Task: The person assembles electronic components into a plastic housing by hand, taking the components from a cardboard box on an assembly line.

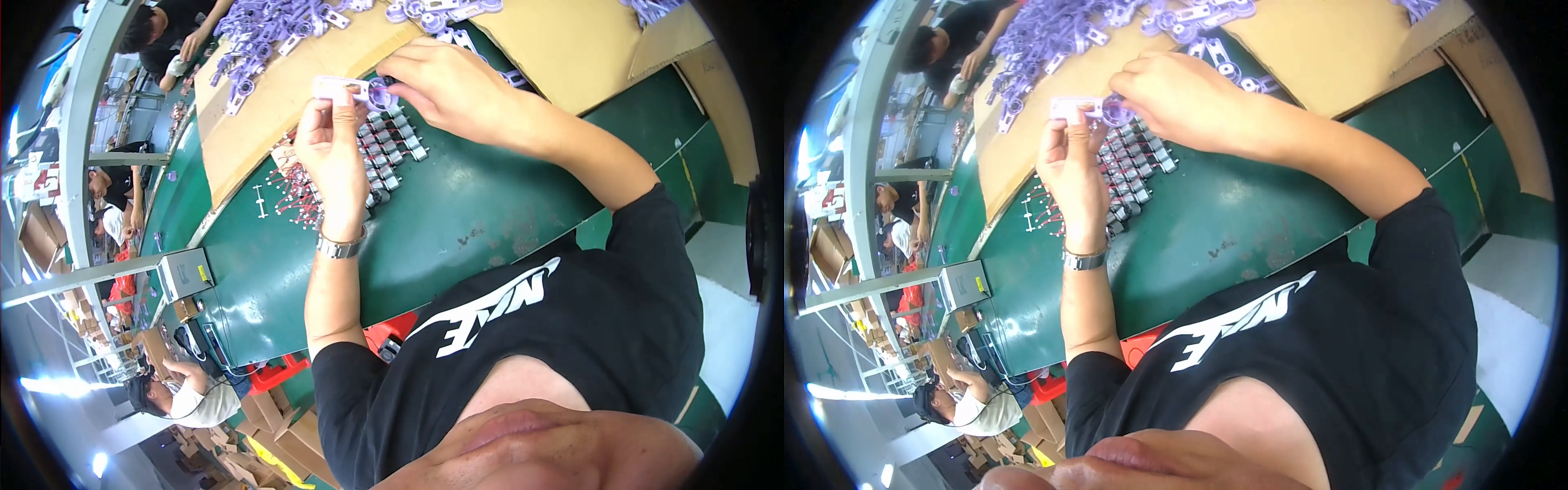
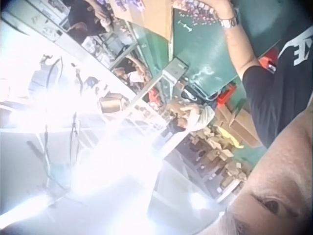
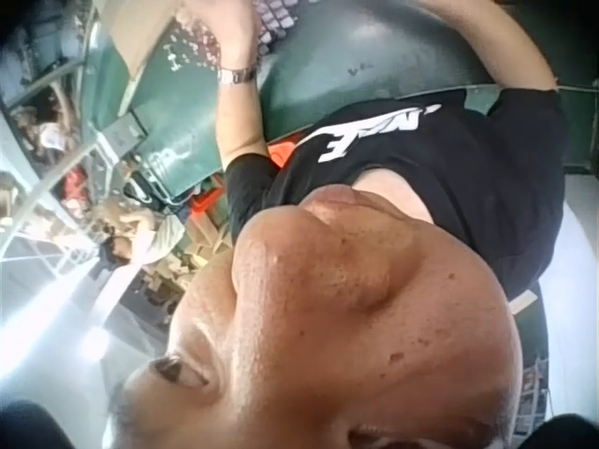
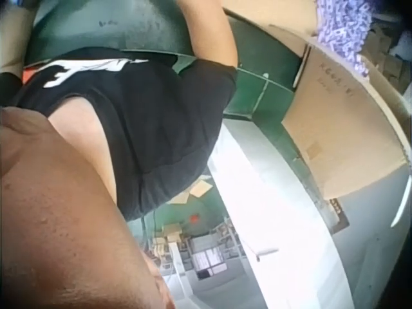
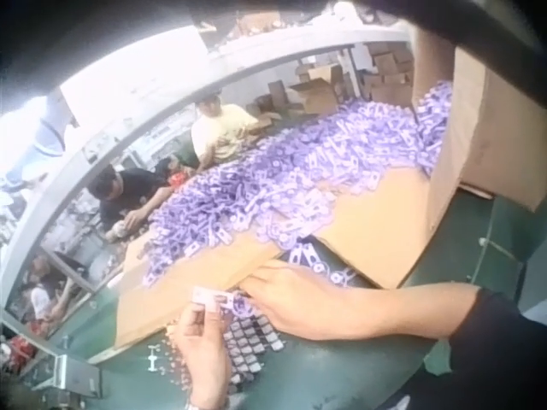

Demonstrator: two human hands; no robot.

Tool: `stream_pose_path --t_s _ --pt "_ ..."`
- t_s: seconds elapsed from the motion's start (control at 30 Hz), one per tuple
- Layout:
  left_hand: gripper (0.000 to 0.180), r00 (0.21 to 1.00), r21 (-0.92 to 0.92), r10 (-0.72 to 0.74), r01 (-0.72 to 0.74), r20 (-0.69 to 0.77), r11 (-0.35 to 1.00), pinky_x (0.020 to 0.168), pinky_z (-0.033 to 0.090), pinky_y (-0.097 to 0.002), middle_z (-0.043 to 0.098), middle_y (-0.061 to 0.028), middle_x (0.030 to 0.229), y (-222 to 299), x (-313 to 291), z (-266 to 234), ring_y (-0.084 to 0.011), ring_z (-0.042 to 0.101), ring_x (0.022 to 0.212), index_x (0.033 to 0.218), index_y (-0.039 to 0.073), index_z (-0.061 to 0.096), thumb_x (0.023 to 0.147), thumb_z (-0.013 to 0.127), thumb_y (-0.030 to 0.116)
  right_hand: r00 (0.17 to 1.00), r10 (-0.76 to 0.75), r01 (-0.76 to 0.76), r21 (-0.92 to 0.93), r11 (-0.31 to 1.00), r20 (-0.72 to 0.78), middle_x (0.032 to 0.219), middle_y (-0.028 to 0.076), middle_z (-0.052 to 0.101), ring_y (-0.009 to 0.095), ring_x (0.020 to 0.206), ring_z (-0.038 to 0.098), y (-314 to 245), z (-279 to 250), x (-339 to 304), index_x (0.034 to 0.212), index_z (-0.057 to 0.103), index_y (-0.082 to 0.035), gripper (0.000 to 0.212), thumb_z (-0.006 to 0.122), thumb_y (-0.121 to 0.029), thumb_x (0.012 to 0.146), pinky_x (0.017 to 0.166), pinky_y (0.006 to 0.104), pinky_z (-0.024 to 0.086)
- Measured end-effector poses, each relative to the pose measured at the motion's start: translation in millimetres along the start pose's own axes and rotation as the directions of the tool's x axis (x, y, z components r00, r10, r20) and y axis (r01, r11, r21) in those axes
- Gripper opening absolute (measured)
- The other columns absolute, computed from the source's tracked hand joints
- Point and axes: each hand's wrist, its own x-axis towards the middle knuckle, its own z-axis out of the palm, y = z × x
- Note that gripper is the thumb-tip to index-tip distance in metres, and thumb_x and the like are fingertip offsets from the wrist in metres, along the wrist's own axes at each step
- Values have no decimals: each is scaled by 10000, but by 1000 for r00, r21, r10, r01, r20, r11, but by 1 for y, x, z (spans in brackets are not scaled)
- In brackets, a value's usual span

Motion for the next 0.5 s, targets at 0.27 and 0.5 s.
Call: stream_pose_path --t_s 0.27,0.5 --pt "112 996 -110 -91 92 19 990 872 602 -361 679 -55 1082 3 0 0 -149 662 1004 1063 55 643 1052 619 163 911 376 -411 433 802 168 902 141 652 310 881 645 -21 -5 6 1044 674 -4 166 685 -39 883 782 417 511" --pt "92 997 -206 -73 76 22 976 901 606 -396 675 -72 1113 3 1 0 -173 663 1032 1047 56 629 1059 595 141 977 200 -171 286 943 -74 904 130 691 313 924 648 -14 15 -4 1027 691 -13 167 712 -71 872 837 430 519"
